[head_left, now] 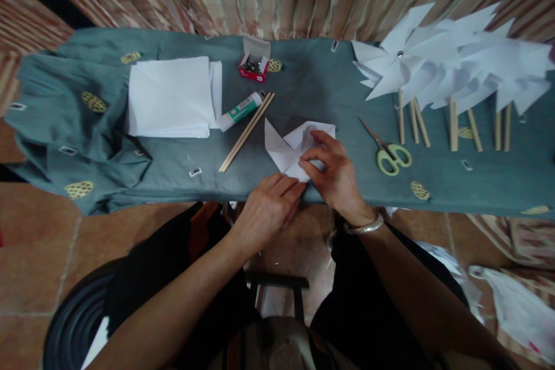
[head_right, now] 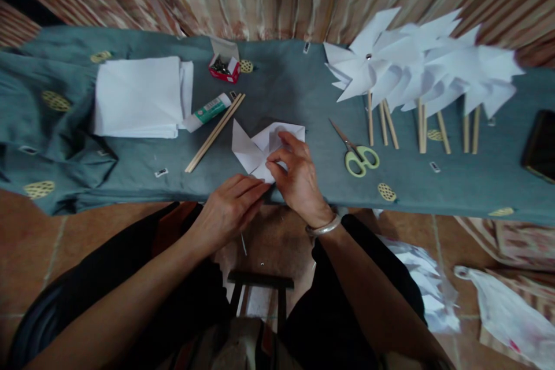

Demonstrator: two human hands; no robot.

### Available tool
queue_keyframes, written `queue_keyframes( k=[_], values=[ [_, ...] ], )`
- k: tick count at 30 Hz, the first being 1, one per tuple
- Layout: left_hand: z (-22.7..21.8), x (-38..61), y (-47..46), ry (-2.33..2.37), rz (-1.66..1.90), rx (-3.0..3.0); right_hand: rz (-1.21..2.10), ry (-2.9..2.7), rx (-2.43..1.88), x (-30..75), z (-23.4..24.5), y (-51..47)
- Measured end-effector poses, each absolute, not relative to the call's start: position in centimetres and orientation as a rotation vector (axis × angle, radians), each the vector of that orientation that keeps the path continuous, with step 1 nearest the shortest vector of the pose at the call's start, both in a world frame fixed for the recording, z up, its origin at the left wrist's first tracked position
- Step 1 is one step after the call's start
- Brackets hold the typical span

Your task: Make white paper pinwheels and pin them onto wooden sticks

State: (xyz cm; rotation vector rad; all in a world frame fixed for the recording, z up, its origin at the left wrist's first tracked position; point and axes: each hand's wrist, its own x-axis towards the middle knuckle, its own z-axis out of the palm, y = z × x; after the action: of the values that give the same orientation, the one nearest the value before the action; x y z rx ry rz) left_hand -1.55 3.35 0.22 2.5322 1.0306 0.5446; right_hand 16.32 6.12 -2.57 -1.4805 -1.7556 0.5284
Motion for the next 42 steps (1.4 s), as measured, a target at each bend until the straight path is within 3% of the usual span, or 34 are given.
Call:
queue_keyframes(
  k=[42],
  values=[
    [-0.58,-1.6,3.67,1.027,0.576,2.248,0.472,-1.792,-1.489,16.48,-2.43,5.34]
  ],
)
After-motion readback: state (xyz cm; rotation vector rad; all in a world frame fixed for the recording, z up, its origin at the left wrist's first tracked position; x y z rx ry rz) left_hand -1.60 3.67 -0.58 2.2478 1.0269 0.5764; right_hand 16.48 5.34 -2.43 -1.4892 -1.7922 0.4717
